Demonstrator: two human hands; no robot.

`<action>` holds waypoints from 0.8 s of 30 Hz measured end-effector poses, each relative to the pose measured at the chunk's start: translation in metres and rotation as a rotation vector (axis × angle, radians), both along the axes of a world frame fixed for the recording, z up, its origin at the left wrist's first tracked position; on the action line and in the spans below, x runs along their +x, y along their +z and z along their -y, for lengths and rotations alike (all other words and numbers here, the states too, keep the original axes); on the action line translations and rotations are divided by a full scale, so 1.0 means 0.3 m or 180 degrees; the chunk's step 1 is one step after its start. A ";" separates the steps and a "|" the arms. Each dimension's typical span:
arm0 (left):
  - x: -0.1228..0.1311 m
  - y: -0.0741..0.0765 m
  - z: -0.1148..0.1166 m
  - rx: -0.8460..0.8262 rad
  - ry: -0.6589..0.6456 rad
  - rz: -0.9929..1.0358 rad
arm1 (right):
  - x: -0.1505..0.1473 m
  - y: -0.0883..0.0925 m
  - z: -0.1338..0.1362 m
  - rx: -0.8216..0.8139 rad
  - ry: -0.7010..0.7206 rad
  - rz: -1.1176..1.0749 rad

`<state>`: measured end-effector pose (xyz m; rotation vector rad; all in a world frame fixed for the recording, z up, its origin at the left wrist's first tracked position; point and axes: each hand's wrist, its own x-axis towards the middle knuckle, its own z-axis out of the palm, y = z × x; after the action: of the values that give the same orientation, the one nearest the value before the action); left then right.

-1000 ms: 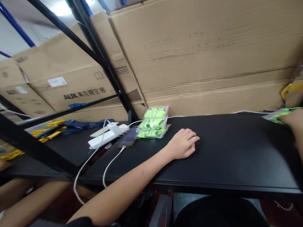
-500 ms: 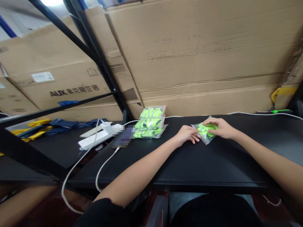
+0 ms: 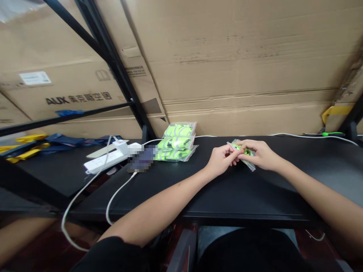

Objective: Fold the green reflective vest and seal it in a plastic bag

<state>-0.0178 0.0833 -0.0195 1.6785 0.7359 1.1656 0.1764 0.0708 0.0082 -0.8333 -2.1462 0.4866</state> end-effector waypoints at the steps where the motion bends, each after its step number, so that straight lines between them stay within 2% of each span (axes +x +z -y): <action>1: -0.003 0.006 0.008 0.0269 0.0061 -0.0078 | 0.002 0.007 0.000 -0.0183 0.0149 -0.0164; 4: -0.004 0.025 0.031 0.0966 0.0188 -0.0265 | 0.022 0.019 -0.012 -0.0977 0.0482 -0.0785; 7: 0.000 0.045 0.051 0.1233 0.0178 -0.0206 | 0.051 0.025 -0.036 -0.1440 0.0389 -0.1579; 9: 0.000 0.056 0.055 0.1250 0.0133 -0.0203 | 0.068 0.025 -0.051 -0.1571 0.0161 -0.2034; 12: -0.012 0.057 0.030 0.1187 0.0109 -0.0206 | 0.078 0.019 -0.066 -0.1601 -0.0074 -0.2307; 15: -0.036 0.034 -0.032 0.1221 0.0626 -0.0171 | 0.079 0.007 -0.078 -0.1398 -0.0248 -0.2547; 17: -0.052 0.012 -0.078 0.0829 0.0795 -0.0178 | 0.080 -0.003 -0.087 -0.1244 -0.0379 -0.2698; 18: -0.058 0.001 -0.096 0.0526 0.0675 -0.0187 | 0.080 -0.009 -0.092 -0.1173 -0.0445 -0.2753; 22: -0.048 -0.017 -0.106 -0.0381 -0.0346 0.0013 | 0.072 -0.027 -0.103 -0.0969 -0.0628 -0.2817; 24: -0.031 -0.007 -0.085 -0.0640 -0.0560 0.0391 | 0.071 -0.020 -0.099 -0.0856 -0.0674 -0.2822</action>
<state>-0.0272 0.1089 -0.0217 1.4598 0.5951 1.0260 0.1976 0.1004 0.0022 -0.7746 -1.1836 0.8520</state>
